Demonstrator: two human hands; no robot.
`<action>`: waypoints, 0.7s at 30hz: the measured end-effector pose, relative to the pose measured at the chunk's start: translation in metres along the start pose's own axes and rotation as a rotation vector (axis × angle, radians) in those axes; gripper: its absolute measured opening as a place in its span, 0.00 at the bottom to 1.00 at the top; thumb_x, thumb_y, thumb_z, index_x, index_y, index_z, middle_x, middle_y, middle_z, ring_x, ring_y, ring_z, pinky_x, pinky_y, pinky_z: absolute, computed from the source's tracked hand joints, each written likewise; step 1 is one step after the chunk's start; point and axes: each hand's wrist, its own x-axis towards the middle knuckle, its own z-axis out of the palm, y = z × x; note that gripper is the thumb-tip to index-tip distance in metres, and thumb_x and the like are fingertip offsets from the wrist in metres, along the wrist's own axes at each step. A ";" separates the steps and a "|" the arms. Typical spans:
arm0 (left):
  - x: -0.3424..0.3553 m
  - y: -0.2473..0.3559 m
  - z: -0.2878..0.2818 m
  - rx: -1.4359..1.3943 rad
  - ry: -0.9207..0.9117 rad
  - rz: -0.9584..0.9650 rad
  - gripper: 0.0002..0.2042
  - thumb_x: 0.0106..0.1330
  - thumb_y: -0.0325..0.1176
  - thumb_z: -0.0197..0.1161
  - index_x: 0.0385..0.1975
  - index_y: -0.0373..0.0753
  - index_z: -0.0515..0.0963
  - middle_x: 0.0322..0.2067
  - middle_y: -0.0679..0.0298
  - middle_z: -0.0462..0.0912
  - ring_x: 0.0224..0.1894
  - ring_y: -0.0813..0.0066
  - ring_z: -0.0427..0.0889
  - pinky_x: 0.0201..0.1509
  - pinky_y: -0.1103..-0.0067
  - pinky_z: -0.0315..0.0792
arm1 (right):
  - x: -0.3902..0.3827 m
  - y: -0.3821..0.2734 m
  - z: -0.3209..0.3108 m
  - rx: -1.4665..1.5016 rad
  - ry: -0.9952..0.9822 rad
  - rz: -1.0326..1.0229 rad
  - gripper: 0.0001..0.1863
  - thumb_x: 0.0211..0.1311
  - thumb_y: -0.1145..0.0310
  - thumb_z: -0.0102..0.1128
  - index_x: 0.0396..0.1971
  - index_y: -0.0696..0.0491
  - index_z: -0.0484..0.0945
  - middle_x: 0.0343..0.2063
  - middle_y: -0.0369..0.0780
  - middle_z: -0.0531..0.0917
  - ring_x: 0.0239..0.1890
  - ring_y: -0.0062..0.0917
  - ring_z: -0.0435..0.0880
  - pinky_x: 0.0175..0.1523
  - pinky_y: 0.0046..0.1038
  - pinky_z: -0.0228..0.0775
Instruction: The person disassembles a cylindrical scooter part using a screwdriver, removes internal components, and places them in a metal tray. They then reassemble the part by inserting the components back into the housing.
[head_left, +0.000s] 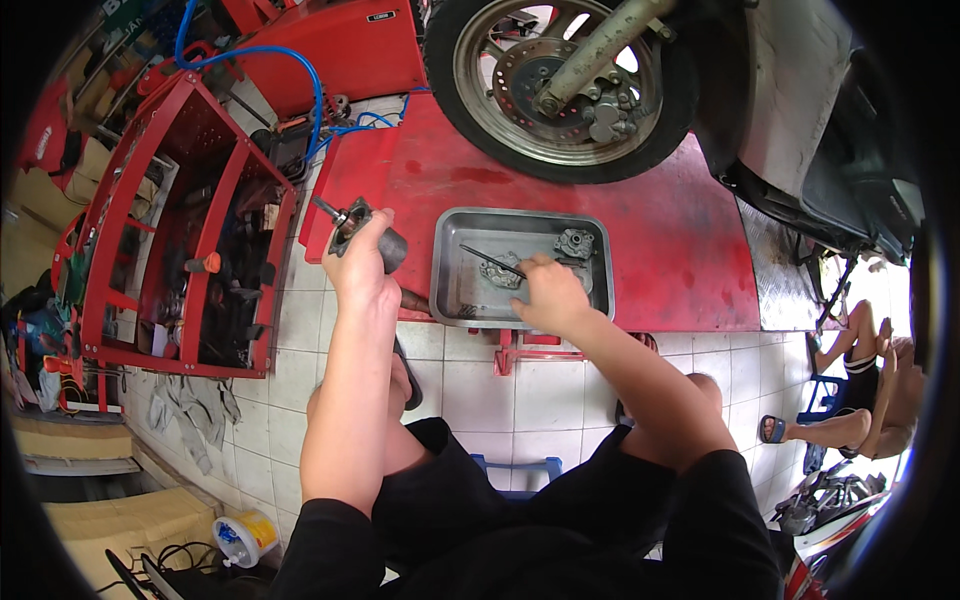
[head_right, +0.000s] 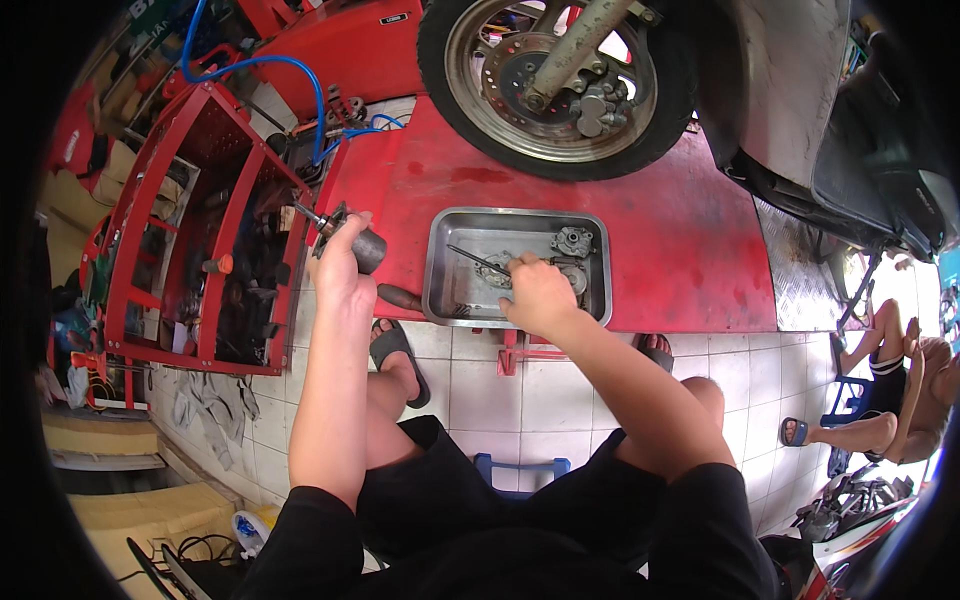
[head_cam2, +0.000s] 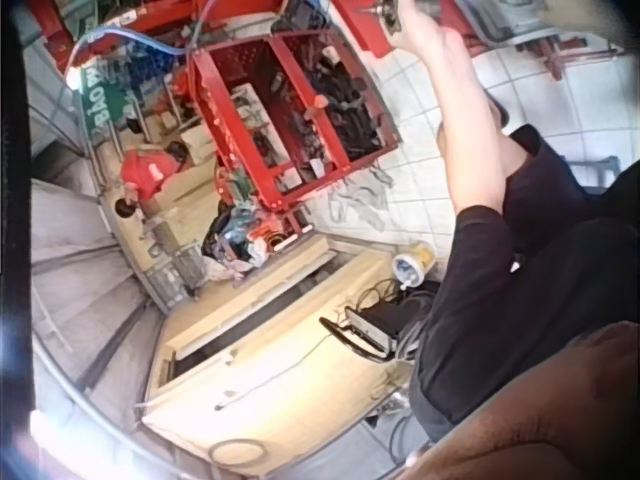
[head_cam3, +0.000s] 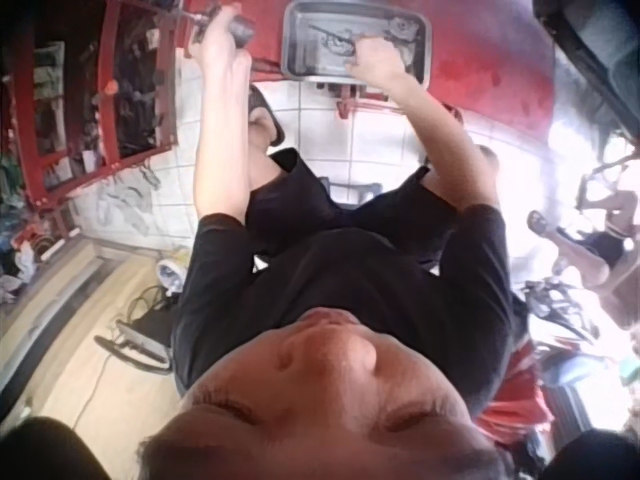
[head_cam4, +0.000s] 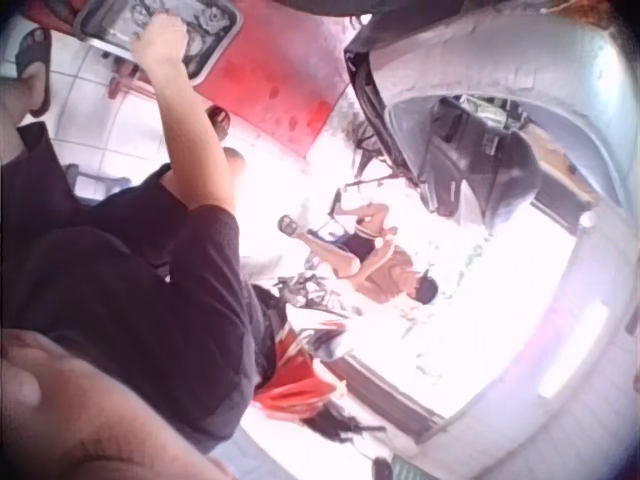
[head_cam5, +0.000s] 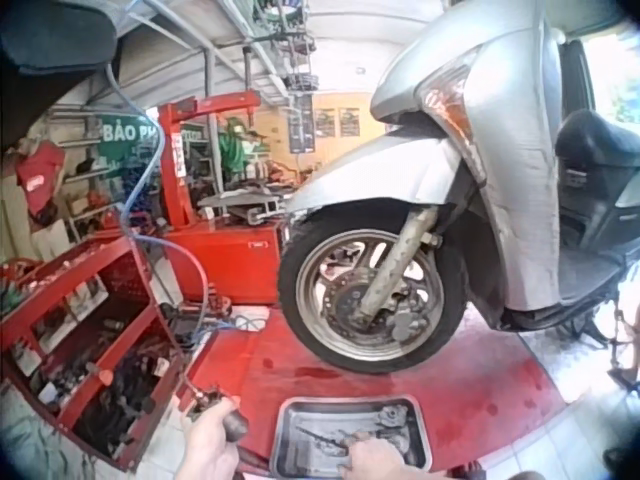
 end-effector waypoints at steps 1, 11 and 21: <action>0.000 -0.001 0.000 0.002 -0.031 -0.016 0.10 0.53 0.20 0.72 0.33 0.37 0.79 0.31 0.66 0.81 0.35 0.76 0.80 0.42 0.77 0.72 | 0.007 -0.001 0.004 -0.057 -0.092 0.034 0.33 0.49 0.63 0.72 0.55 0.58 0.73 0.57 0.48 0.73 0.49 0.46 0.82 0.54 0.42 0.77; -0.014 0.007 0.000 0.093 -0.170 -0.052 0.10 0.51 0.19 0.72 0.31 0.36 0.79 0.29 0.66 0.82 0.33 0.76 0.79 0.40 0.77 0.71 | 0.039 -0.003 0.031 -0.101 -0.093 0.081 0.37 0.49 0.62 0.73 0.60 0.59 0.71 0.56 0.49 0.75 0.51 0.44 0.82 0.55 0.41 0.77; -0.030 0.007 0.006 0.253 -0.462 -0.132 0.14 0.50 0.21 0.76 0.35 0.35 0.80 0.32 0.66 0.82 0.34 0.78 0.80 0.41 0.79 0.74 | 0.028 0.023 -0.006 1.237 -0.157 0.233 0.28 0.59 0.61 0.69 0.55 0.60 0.73 0.43 0.40 0.85 0.21 0.14 0.72 0.28 0.20 0.62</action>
